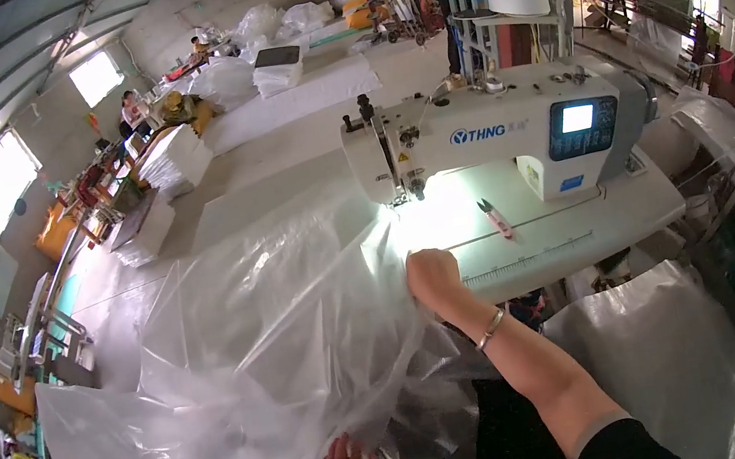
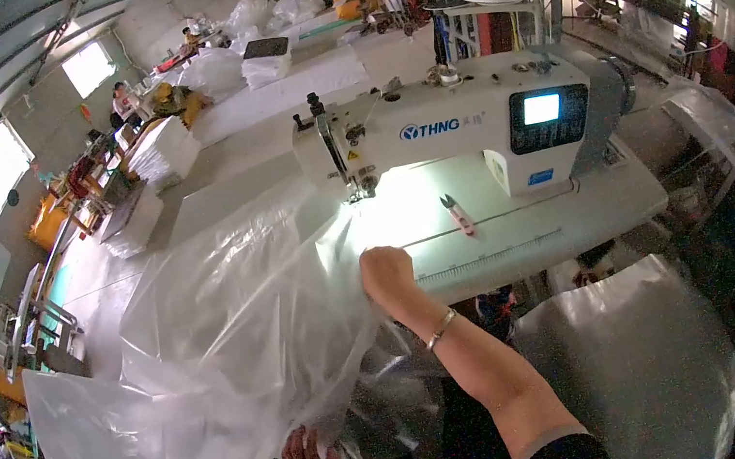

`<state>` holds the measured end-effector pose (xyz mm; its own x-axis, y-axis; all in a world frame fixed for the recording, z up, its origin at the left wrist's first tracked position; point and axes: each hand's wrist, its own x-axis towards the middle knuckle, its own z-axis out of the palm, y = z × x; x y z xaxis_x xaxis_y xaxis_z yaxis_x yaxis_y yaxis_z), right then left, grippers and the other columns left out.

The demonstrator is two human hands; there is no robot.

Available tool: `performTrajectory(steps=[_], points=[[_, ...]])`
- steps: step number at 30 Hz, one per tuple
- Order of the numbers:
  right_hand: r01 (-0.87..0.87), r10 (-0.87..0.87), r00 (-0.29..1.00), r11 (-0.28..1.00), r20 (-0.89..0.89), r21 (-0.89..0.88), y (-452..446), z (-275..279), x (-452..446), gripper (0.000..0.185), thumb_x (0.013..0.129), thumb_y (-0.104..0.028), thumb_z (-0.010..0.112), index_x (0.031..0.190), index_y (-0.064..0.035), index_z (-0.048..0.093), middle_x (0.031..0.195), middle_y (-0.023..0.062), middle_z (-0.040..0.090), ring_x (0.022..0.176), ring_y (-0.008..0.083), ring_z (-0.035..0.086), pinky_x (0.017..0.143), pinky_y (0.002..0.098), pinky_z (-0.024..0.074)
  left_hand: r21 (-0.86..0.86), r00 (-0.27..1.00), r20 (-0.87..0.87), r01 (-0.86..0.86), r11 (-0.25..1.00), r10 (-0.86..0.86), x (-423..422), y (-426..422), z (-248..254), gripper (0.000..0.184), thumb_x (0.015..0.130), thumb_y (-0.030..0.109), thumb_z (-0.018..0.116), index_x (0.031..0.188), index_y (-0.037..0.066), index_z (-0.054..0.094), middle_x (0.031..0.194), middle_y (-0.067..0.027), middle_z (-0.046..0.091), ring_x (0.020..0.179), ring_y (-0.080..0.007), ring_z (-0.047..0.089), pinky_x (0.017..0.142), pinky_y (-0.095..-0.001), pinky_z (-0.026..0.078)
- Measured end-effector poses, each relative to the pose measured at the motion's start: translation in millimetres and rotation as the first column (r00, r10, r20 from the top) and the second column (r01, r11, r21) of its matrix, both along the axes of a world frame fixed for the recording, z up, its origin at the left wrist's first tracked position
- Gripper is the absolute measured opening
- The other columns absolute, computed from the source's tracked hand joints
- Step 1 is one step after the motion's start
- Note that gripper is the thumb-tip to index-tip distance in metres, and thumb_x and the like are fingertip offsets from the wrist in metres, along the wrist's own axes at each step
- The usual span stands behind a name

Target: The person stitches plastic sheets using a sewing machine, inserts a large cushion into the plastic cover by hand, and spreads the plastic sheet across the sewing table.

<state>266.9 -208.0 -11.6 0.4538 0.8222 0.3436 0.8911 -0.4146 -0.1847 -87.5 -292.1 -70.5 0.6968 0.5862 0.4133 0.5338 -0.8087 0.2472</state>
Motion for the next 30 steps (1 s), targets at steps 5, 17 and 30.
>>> performTrajectory(steps=[5, 17, 30], points=[[0.028, -0.018, 0.99, 0.997, -0.139, 0.068, 18, -7, 21, 0.015, 0.075, -0.011, 0.054, 0.073, -0.0027, 0.066, 0.074, 0.0155, 0.065, 0.069, 0.0289, 0.064, 0.061, 0.0375, 0.0516, 0.098, 0.929, -0.091, -0.351, 0.931, 0.36, -22, 18, -37, 0.055, 0.07, 0.023, 0.068, 0.119, 0.005, 0.048, 0.129, -0.0165, 0.037, 0.12, -0.0351, 0.034, 0.096, -0.0517, 0.027], [-0.019, 0.357, 0.554, 0.909, -0.752, 0.417, -134, -31, -31, 0.047, 0.08, -0.034, 0.063, 0.117, -0.0052, 0.055, 0.084, 0.0113, 0.067, 0.075, 0.0196, 0.065, 0.066, 0.0316, 0.0498, 0.1, 0.955, -0.081, -0.278, 0.955, 0.286, -4, 21, -49, 0.047, 0.07, 0.011, 0.062, 0.116, 0.007, 0.051, 0.121, -0.0108, 0.046, 0.114, -0.0292, 0.041, 0.094, -0.0449, 0.032], [0.063, 0.375, 0.61, 0.855, -0.698, 0.515, -248, -2, -82, 0.013, 0.07, -0.004, 0.071, 0.073, 0.0004, 0.059, 0.068, 0.0081, 0.059, 0.062, 0.0147, 0.059, 0.054, 0.0279, 0.0456, -0.926, 0.909, 0.371, 0.377, 0.007, 0.192, -34, -47, 92, 0.02, 0.077, 0.001, 0.05, 0.097, 0.001, 0.052, 0.085, -0.0063, 0.055, 0.072, -0.0155, 0.055, 0.066, -0.0275, 0.044]])
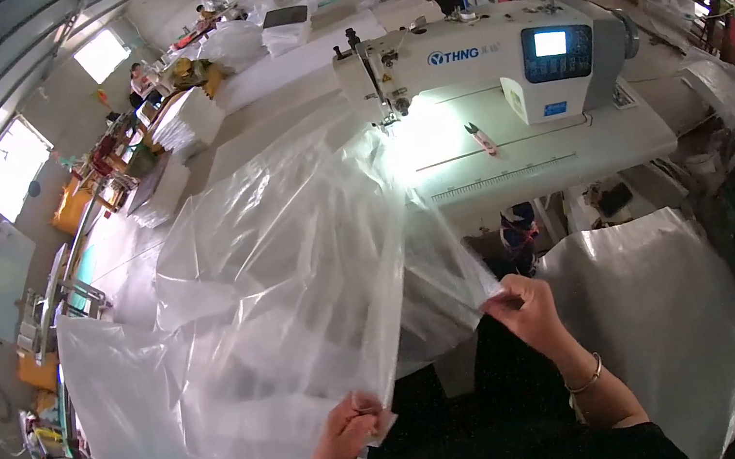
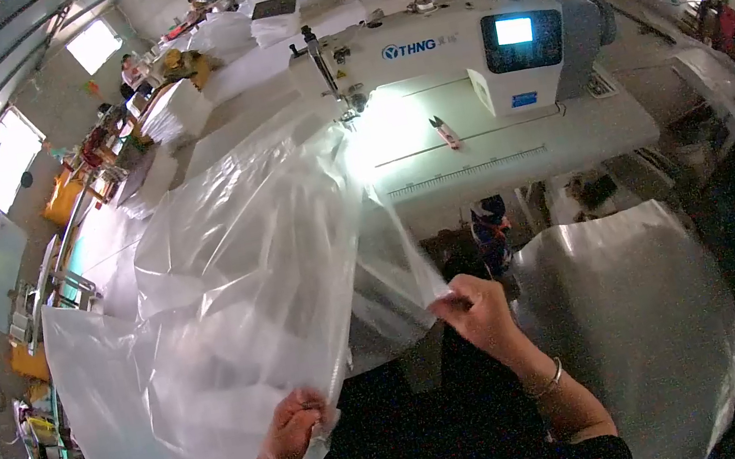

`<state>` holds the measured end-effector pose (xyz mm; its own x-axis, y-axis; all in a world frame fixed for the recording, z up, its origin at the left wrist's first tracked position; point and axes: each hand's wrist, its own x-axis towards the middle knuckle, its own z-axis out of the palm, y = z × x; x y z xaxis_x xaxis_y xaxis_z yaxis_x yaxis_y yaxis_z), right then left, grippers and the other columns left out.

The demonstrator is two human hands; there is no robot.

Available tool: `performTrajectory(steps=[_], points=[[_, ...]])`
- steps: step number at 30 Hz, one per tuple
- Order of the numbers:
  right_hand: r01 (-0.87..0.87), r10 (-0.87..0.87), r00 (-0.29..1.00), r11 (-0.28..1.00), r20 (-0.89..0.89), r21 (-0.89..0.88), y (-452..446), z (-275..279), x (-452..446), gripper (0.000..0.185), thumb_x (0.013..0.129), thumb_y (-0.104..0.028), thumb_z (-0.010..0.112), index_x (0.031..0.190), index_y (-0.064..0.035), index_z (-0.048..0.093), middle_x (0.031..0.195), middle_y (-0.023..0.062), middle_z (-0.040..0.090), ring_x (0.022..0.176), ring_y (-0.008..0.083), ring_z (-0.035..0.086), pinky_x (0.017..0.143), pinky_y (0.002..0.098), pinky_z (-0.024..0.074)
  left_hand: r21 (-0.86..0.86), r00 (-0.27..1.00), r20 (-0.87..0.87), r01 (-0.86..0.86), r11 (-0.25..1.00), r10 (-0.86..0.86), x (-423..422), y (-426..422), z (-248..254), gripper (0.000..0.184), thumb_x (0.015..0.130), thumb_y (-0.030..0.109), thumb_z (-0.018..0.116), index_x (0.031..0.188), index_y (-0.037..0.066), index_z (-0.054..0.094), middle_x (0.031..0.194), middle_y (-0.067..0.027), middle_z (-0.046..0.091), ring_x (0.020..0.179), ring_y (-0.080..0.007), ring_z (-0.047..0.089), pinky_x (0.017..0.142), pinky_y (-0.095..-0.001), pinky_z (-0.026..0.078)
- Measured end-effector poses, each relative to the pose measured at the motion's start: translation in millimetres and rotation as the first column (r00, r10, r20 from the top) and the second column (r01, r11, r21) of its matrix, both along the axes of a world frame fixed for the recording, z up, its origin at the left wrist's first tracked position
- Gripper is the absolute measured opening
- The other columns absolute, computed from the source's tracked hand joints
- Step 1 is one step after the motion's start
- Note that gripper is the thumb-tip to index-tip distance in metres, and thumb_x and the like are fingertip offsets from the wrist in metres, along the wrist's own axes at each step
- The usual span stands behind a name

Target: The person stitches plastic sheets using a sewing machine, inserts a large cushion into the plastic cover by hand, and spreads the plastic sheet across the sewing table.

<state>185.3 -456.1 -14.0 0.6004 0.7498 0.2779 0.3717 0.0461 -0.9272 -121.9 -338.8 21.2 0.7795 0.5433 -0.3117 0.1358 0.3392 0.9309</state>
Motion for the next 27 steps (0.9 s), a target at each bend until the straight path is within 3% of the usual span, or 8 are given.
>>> performTrajectory(steps=[2, 6, 9, 11, 15, 17, 20, 27], points=[[-0.065, 0.051, 0.986, 0.994, 0.161, 0.083, 0, 25, -17, 0.014, 0.07, -0.001, 0.069, 0.076, -0.0007, 0.057, 0.072, 0.0096, 0.057, 0.062, 0.0217, 0.06, 0.054, 0.0297, 0.0467, 0.416, 0.97, -0.238, 0.157, 0.895, -0.06, 21, -12, 10, 0.029, 0.077, 0.003, 0.058, 0.103, 0.0, 0.046, 0.084, -0.0036, 0.053, 0.072, -0.0103, 0.052, 0.066, -0.0246, 0.044], [-0.137, 0.075, 0.955, 0.969, 0.286, 0.204, 16, 15, -46, 0.015, 0.07, 0.001, 0.067, 0.082, -0.0026, 0.058, 0.074, 0.0106, 0.058, 0.064, 0.0281, 0.059, 0.055, 0.0319, 0.0474, 0.526, 0.987, -0.156, 0.048, 0.849, 0.041, 64, -16, 12, 0.044, 0.074, 0.004, 0.064, 0.11, 0.0, 0.04, 0.092, -0.0069, 0.053, 0.076, -0.0153, 0.053, 0.071, -0.0274, 0.045], [-0.1, 0.045, 0.977, 0.96, 0.207, 0.262, 21, 9, -59, 0.014, 0.071, 0.002, 0.066, 0.082, -0.0017, 0.058, 0.074, 0.0108, 0.057, 0.063, 0.0272, 0.059, 0.054, 0.0318, 0.0471, 0.858, 0.978, -0.127, 0.024, 0.513, 0.166, 91, -2, -2, 0.055, 0.071, 0.005, 0.067, 0.117, 0.001, 0.037, 0.102, -0.0114, 0.051, 0.083, -0.0216, 0.053, 0.074, -0.0315, 0.045], [-0.096, 0.045, 0.981, 0.957, 0.189, 0.273, 20, 9, -62, 0.014, 0.072, 0.003, 0.065, 0.083, -0.0011, 0.058, 0.075, 0.0109, 0.058, 0.063, 0.0267, 0.059, 0.054, 0.0314, 0.047, 0.975, 0.91, -0.222, 0.201, 0.097, 0.351, 99, 10, -13, 0.062, 0.072, 0.009, 0.067, 0.123, 0.004, 0.034, 0.113, -0.0152, 0.047, 0.094, -0.0267, 0.051, 0.076, -0.0351, 0.044], [-0.069, 0.018, 0.98, 0.964, 0.197, 0.257, 18, 6, -62, 0.015, 0.072, 0.003, 0.066, 0.084, -0.0018, 0.059, 0.076, 0.0104, 0.057, 0.062, 0.0259, 0.058, 0.053, 0.0302, 0.0467, 0.96, 0.847, -0.28, 0.25, 0.127, 0.452, 94, 34, -42, 0.051, 0.074, 0.011, 0.066, 0.12, 0.004, 0.044, 0.105, -0.0154, 0.055, 0.089, -0.0235, 0.056, 0.073, -0.0317, 0.045], [-0.059, -0.005, 0.974, 0.96, 0.228, 0.274, 20, 0, -61, 0.016, 0.071, 0.004, 0.066, 0.085, -0.0021, 0.06, 0.075, 0.0103, 0.057, 0.061, 0.0257, 0.058, 0.052, 0.0298, 0.0466, 0.702, 0.937, -0.285, 0.061, 0.71, 0.201, 89, 33, -41, 0.026, 0.08, 0.01, 0.061, 0.105, 0.002, 0.058, 0.084, -0.0088, 0.061, 0.074, -0.0153, 0.057, 0.066, -0.0268, 0.045], [-0.116, -0.001, 0.946, 0.932, 0.323, 0.344, 26, -10, -67, 0.024, 0.068, 0.003, 0.065, 0.091, -0.0044, 0.061, 0.078, 0.0094, 0.057, 0.065, 0.026, 0.058, 0.054, 0.0319, 0.0475, 0.478, 0.965, -0.104, -0.166, 0.863, 0.243, 95, 8, -18, 0.013, 0.084, 0.006, 0.056, 0.093, 0.0, 0.064, 0.069, -0.0008, 0.058, 0.065, -0.0077, 0.052, 0.062, -0.022, 0.043], [-0.179, 0.083, 0.83, 0.976, 0.552, 0.123, 32, 0, -84, 0.035, 0.068, -0.002, 0.061, 0.103, -0.0047, 0.058, 0.086, 0.0082, 0.056, 0.077, 0.0277, 0.057, 0.064, 0.036, 0.049, 0.46, 0.966, -0.04, -0.209, 0.863, 0.255, 103, -15, 12, 0.013, 0.088, 0.007, 0.052, 0.095, -0.002, 0.059, 0.074, 0.0011, 0.056, 0.069, -0.0046, 0.048, 0.061, -0.0205, 0.041]])
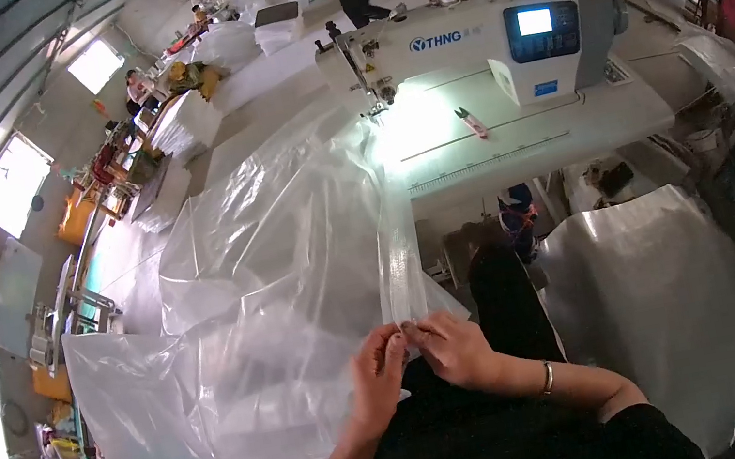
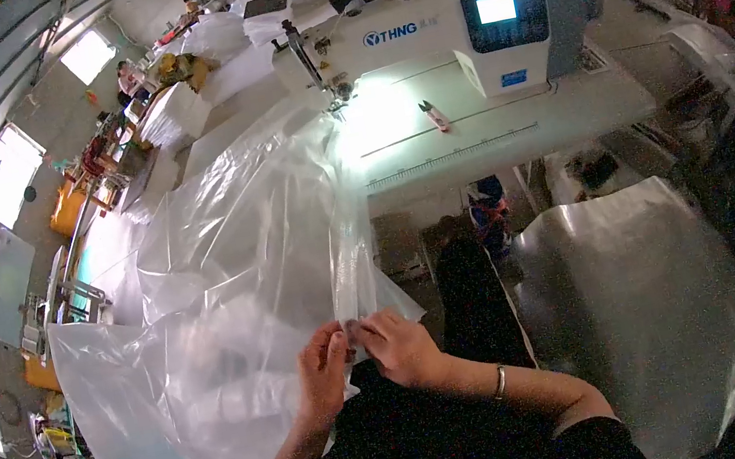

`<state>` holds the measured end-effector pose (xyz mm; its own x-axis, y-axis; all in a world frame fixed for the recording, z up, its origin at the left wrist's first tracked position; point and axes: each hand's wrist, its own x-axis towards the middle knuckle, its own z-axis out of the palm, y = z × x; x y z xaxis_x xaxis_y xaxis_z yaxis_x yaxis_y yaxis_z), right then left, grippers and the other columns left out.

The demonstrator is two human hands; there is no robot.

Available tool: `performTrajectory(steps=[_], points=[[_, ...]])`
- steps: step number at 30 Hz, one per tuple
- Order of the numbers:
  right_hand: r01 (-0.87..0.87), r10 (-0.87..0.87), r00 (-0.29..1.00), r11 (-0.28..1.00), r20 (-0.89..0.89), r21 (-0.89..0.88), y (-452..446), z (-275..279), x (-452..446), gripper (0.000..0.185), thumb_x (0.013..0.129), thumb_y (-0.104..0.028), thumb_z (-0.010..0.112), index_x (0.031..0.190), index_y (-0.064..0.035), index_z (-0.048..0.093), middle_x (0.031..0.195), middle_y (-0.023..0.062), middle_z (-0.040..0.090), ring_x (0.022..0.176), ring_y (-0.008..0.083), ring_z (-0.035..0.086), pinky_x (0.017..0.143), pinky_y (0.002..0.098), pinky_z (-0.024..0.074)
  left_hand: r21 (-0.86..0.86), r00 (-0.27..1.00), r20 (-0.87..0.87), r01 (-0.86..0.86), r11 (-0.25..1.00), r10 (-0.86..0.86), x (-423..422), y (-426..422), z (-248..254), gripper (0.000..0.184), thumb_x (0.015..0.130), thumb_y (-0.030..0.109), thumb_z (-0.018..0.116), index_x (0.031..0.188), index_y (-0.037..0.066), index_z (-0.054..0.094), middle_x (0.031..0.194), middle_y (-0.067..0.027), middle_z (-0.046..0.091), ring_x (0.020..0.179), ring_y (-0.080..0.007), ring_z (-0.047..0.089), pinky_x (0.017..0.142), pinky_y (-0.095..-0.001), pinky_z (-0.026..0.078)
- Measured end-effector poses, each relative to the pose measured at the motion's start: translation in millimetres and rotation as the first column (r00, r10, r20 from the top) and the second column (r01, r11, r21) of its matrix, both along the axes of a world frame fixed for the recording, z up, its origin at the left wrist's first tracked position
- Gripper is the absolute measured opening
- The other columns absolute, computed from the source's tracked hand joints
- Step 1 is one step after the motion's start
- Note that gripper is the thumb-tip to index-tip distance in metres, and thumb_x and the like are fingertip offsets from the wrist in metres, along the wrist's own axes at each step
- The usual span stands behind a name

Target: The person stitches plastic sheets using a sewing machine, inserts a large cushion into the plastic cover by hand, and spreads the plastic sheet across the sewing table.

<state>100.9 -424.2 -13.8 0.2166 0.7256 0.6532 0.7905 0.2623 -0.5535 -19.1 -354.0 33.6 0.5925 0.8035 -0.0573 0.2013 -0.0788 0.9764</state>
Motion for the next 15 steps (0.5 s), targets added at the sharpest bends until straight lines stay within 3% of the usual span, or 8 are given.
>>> performTrajectory(steps=[2, 6, 7, 8, 9, 12, 14, 15], points=[[0.004, -0.004, 1.0, 1.0, 0.009, 0.003, 1, -1, -2, 0.032, 0.069, -0.003, 0.061, 0.101, -0.0037, 0.06, 0.081, 0.0072, 0.057, 0.074, 0.027, 0.057, 0.065, 0.0353, 0.049, 0.014, 0.988, 0.149, -0.03, 0.999, 0.028, 3, -6, 0, 0.011, 0.088, 0.008, 0.053, 0.092, -0.001, 0.057, 0.075, 0.002, 0.055, 0.069, -0.0039, 0.047, 0.06, -0.0208, 0.041], [-0.214, 0.213, 0.977, 0.97, -0.022, -0.116, 7, 4, 17, 0.023, 0.074, -0.004, 0.06, 0.098, -0.0047, 0.06, 0.092, 0.0101, 0.058, 0.08, 0.0258, 0.06, 0.068, 0.0341, 0.0501, -0.062, 0.989, 0.108, -0.095, 0.993, 0.102, -8, 11, -22, 0.008, 0.087, 0.007, 0.054, 0.088, 0.0, 0.058, 0.074, -0.002, 0.057, 0.068, -0.0086, 0.051, 0.061, -0.0231, 0.042], [-0.327, 0.331, 0.944, 0.922, -0.017, -0.209, 9, 10, 30, 0.021, 0.077, -0.004, 0.059, 0.097, -0.0049, 0.06, 0.098, 0.0111, 0.058, 0.083, 0.0233, 0.061, 0.069, 0.033, 0.0502, 0.199, 0.996, -0.007, -0.088, 0.976, 0.092, -12, 17, -21, 0.007, 0.086, 0.006, 0.054, 0.087, 0.0, 0.058, 0.075, -0.0056, 0.058, 0.067, -0.0136, 0.054, 0.061, -0.0248, 0.043], [-0.269, 0.219, 0.938, 0.949, -0.269, -0.165, 21, 7, 49, 0.019, 0.077, -0.006, 0.059, 0.096, -0.0045, 0.06, 0.098, 0.0107, 0.059, 0.084, 0.0199, 0.061, 0.069, 0.0314, 0.0503, 0.448, 0.987, -0.116, -0.048, 0.893, 0.111, -12, 23, -19, 0.006, 0.086, 0.005, 0.054, 0.086, 0.001, 0.058, 0.077, -0.0093, 0.059, 0.067, -0.0185, 0.056, 0.061, -0.0265, 0.044], [-0.201, 0.105, 0.855, 0.97, -0.507, -0.137, 34, 0, 63, 0.017, 0.078, -0.007, 0.059, 0.095, -0.0042, 0.061, 0.098, 0.0104, 0.061, 0.084, 0.0165, 0.061, 0.068, 0.0298, 0.0504, 0.454, 0.988, -0.106, -0.052, 0.89, 0.111, -9, 25, -9, 0.006, 0.086, 0.005, 0.054, 0.086, 0.001, 0.058, 0.077, -0.0093, 0.059, 0.067, -0.0185, 0.056, 0.061, -0.0265, 0.044], [-0.256, 0.153, 0.8, 0.962, -0.58, -0.1, 72, 3, 43, 0.016, 0.079, -0.008, 0.059, 0.094, -0.0039, 0.061, 0.094, 0.0102, 0.061, 0.081, 0.0169, 0.062, 0.067, 0.0302, 0.0503, 0.621, 0.995, -0.065, -0.015, 0.784, 0.07, 4, 24, 20, 0.007, 0.081, 0.001, 0.053, 0.085, 0.0, 0.059, 0.079, -0.0142, 0.058, 0.066, -0.028, 0.056, 0.059, -0.0314, 0.046], [-0.346, 0.231, 0.707, 0.937, -0.669, -0.043, 86, -4, 21, 0.015, 0.08, -0.01, 0.059, 0.093, -0.0037, 0.061, 0.091, 0.01, 0.062, 0.079, 0.0173, 0.062, 0.065, 0.0307, 0.0502, 0.846, 0.959, -0.198, 0.273, 0.458, -0.204, 21, 22, 20, 0.005, 0.076, 0.002, 0.055, 0.08, 0.0, 0.056, 0.076, -0.0128, 0.057, 0.064, -0.0291, 0.057, 0.056, -0.0361, 0.047], [-0.409, 0.289, 0.668, 0.912, -0.686, -0.014, 88, -15, 9, 0.014, 0.08, -0.011, 0.058, 0.092, -0.0036, 0.061, 0.089, 0.0099, 0.062, 0.078, 0.0174, 0.062, 0.065, 0.0309, 0.0501, 0.833, 0.873, -0.472, 0.488, 0.261, -0.127, 28, 14, 25, 0.009, 0.071, 0.004, 0.055, 0.079, 0.002, 0.053, 0.074, -0.0114, 0.054, 0.065, -0.0281, 0.058, 0.055, -0.039, 0.048]])
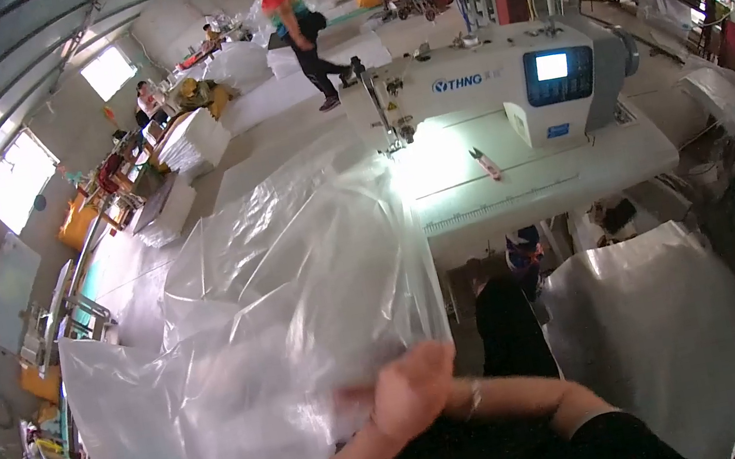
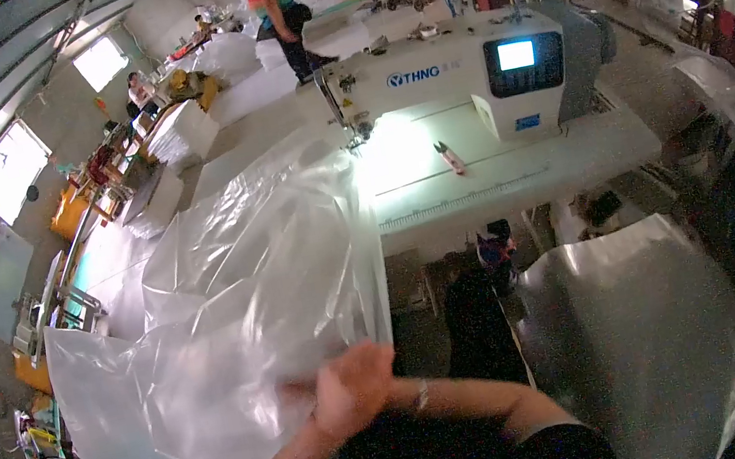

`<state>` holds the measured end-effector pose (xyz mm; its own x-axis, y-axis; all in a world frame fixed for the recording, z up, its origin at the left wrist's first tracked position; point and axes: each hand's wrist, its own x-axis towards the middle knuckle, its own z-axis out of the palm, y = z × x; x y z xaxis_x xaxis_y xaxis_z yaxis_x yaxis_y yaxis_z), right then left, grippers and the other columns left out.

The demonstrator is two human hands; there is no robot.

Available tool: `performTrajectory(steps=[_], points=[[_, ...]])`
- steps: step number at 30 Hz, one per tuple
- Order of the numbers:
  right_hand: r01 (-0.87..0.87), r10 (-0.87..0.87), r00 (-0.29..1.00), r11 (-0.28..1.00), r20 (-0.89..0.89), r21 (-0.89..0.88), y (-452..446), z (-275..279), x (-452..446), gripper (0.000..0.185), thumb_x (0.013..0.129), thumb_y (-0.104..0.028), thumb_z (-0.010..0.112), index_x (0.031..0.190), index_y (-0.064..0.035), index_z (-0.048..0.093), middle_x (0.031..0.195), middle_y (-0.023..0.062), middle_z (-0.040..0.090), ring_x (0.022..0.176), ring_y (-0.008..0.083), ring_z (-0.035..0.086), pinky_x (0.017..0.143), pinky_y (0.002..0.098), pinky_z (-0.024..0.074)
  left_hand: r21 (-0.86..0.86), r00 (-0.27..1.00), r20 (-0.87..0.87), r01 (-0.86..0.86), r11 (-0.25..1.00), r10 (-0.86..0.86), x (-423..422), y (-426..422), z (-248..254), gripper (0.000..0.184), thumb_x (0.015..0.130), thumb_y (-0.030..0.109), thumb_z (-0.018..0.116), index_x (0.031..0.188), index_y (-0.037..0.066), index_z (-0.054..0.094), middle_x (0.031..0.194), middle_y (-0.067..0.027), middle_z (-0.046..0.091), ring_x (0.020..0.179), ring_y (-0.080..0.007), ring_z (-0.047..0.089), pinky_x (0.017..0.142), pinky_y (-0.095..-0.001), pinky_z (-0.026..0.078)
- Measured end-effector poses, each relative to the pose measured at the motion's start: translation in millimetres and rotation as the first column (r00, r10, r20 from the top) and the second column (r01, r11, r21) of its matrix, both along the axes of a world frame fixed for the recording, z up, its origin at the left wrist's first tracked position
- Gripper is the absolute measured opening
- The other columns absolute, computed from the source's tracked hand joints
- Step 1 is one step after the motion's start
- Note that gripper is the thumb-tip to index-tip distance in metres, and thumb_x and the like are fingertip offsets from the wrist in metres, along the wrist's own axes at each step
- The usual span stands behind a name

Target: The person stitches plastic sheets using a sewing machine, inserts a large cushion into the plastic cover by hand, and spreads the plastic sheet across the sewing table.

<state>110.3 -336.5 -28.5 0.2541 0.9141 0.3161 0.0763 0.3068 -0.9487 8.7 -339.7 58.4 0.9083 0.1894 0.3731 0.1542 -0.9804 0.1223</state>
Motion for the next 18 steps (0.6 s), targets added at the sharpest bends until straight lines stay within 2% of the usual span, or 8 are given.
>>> performTrajectory(steps=[2, 5, 7, 9, 10, 11, 13, 18], points=[[-0.169, 0.169, 0.986, 0.984, 0.005, 0.062, 0, -33, -18, 0.014, 0.081, -0.012, 0.058, 0.091, -0.0033, 0.061, 0.086, 0.0097, 0.063, 0.075, 0.0178, 0.062, 0.063, 0.0313, 0.05, -0.069, 0.997, -0.08, 0.01, 0.998, -0.016, -2, 5, -5, 0.013, 0.071, 0.008, 0.055, 0.083, 0.004, 0.052, 0.074, -0.0092, 0.052, 0.067, -0.0261, 0.056, 0.055, -0.0372, 0.046], [-0.26, 0.206, 0.922, 0.957, 0.327, 0.128, 7, -73, 6, 0.014, 0.082, -0.014, 0.057, 0.089, -0.0029, 0.061, 0.081, 0.0094, 0.064, 0.071, 0.0184, 0.062, 0.061, 0.032, 0.0499, -0.078, 0.983, -0.174, 0.041, 0.996, -0.054, -19, 12, -27, 0.021, 0.072, 0.012, 0.054, 0.091, 0.005, 0.052, 0.075, -0.0069, 0.05, 0.075, -0.0245, 0.056, 0.055, -0.0356, 0.045], [0.012, -0.047, 0.911, 0.996, 0.409, 0.086, 15, -75, 48, 0.015, 0.082, -0.016, 0.057, 0.088, -0.0027, 0.061, 0.077, 0.0092, 0.064, 0.068, 0.0188, 0.062, 0.06, 0.0324, 0.0498, -0.114, 0.993, -0.013, 0.115, 0.987, -0.118, -23, 16, -35, 0.021, 0.073, 0.007, 0.054, 0.093, 0.003, 0.053, 0.078, -0.0092, 0.052, 0.063, -0.0232, 0.056, 0.051, -0.0349, 0.047], [0.474, -0.329, 0.834, 0.838, 0.444, -0.27, 14, -34, 97, 0.019, 0.083, -0.021, 0.058, 0.09, -0.0046, 0.064, 0.069, 0.0119, 0.063, 0.064, 0.0229, 0.062, 0.06, 0.0327, 0.0502, -0.201, 0.987, 0.026, 0.162, 0.966, -0.16, -21, 20, -50, 0.023, 0.073, 0.007, 0.055, 0.095, 0.003, 0.053, 0.077, -0.0089, 0.052, 0.063, -0.0229, 0.056, 0.05, -0.0345, 0.047], [0.552, -0.386, 0.764, 0.805, 0.517, -0.215, 23, -8, 113, 0.022, 0.081, -0.022, 0.059, 0.088, -0.001, 0.061, 0.06, 0.0118, 0.059, 0.058, 0.0233, 0.06, 0.058, 0.0338, 0.0482, -0.277, 0.98, 0.047, 0.197, 0.94, -0.192, -19, 22, -55, 0.025, 0.073, 0.007, 0.055, 0.098, 0.002, 0.054, 0.077, -0.0086, 0.052, 0.063, -0.0225, 0.056, 0.05, -0.034, 0.047], [0.62, -0.438, 0.687, 0.769, 0.579, -0.154, 34, 13, 126, 0.026, 0.078, -0.022, 0.061, 0.087, 0.0025, 0.059, 0.051, 0.0116, 0.055, 0.052, 0.0237, 0.058, 0.055, 0.0349, 0.0463, -0.284, 0.98, 0.054, 0.201, 0.938, -0.194, -18, 22, -53, 0.025, 0.073, 0.007, 0.055, 0.098, 0.002, 0.054, 0.077, -0.0086, 0.052, 0.063, -0.0225, 0.056, 0.05, -0.034, 0.047], [0.665, -0.492, 0.501, 0.746, 0.712, 0.048, 63, 24, 137, 0.027, 0.077, -0.023, 0.061, 0.082, 0.0036, 0.058, 0.058, 0.0155, 0.058, 0.059, 0.0328, 0.06, 0.056, 0.0404, 0.0471, -0.288, 0.977, 0.005, 0.206, 0.935, -0.214, -16, 21, -44, 0.024, 0.075, 0.008, 0.055, 0.098, 0.002, 0.055, 0.079, -0.0086, 0.053, 0.064, -0.0224, 0.057, 0.051, -0.0326, 0.048], [0.633, -0.205, 0.335, 0.772, 0.92, -0.058, 82, 31, 131, 0.022, 0.075, -0.017, 0.059, 0.086, 0.0026, 0.06, 0.064, 0.0178, 0.06, 0.063, 0.0338, 0.061, 0.058, 0.0422, 0.0485, -0.294, 0.972, 0.034, 0.233, 0.927, -0.233, -22, 29, -53, 0.023, 0.076, 0.007, 0.054, 0.098, 0.001, 0.055, 0.083, -0.0096, 0.056, 0.067, -0.023, 0.059, 0.054, -0.0311, 0.05]])
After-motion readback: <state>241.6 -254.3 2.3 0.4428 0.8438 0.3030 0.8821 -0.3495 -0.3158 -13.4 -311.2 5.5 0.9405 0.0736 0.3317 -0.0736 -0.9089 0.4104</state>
